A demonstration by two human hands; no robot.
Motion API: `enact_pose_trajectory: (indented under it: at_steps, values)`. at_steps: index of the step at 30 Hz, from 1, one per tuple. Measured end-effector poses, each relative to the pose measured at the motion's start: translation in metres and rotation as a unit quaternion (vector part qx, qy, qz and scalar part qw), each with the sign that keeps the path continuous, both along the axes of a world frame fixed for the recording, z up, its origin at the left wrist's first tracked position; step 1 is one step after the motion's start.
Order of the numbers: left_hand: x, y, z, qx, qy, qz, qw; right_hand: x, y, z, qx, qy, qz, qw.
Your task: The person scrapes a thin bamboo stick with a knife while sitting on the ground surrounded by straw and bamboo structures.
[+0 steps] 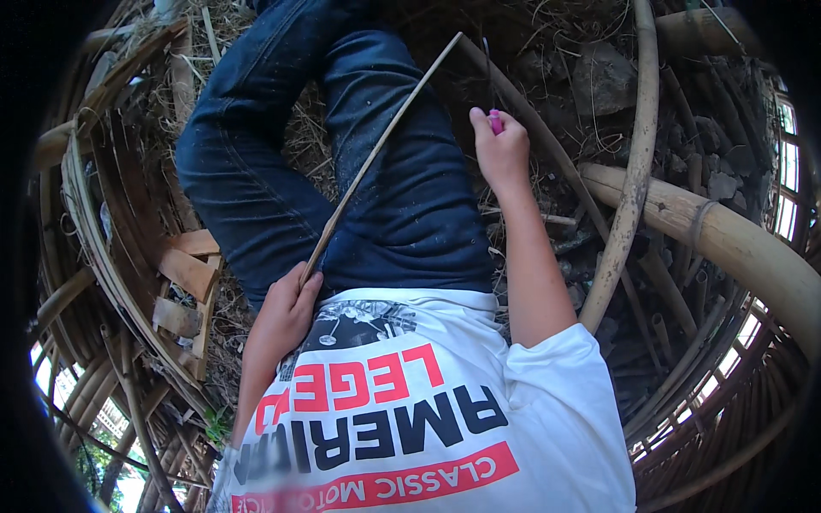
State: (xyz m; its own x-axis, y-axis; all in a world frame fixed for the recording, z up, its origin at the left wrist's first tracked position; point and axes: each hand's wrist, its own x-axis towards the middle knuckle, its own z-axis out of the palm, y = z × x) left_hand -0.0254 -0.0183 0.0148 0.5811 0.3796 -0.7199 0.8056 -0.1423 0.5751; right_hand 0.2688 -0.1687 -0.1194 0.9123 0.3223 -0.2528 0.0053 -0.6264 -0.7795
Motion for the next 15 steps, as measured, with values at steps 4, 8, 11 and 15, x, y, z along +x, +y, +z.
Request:
enact_pose_trajectory:
  at_steps: [4, 8, 11, 15]
  values:
    - [0.000, 0.006, -0.006, -0.031, 0.001, 0.011, 0.999, -0.010, 0.015, 0.012, 0.074, -0.027, 0.039, 0.996]
    - [-0.003, 0.010, -0.013, -0.018, -0.023, 0.015, 0.999, -0.014, 0.029, 0.030, 0.108, -0.018, 0.113, 0.988]
    - [-0.002, 0.013, -0.014, -0.019, -0.028, 0.018, 0.999, -0.023, 0.037, 0.045, 0.117, -0.047, 0.141, 0.982]
    - [0.009, 0.014, 0.000, 0.022, -0.014, 0.007, 1.000, -0.026, 0.037, 0.039, 0.061, -0.106, 0.171, 0.978]
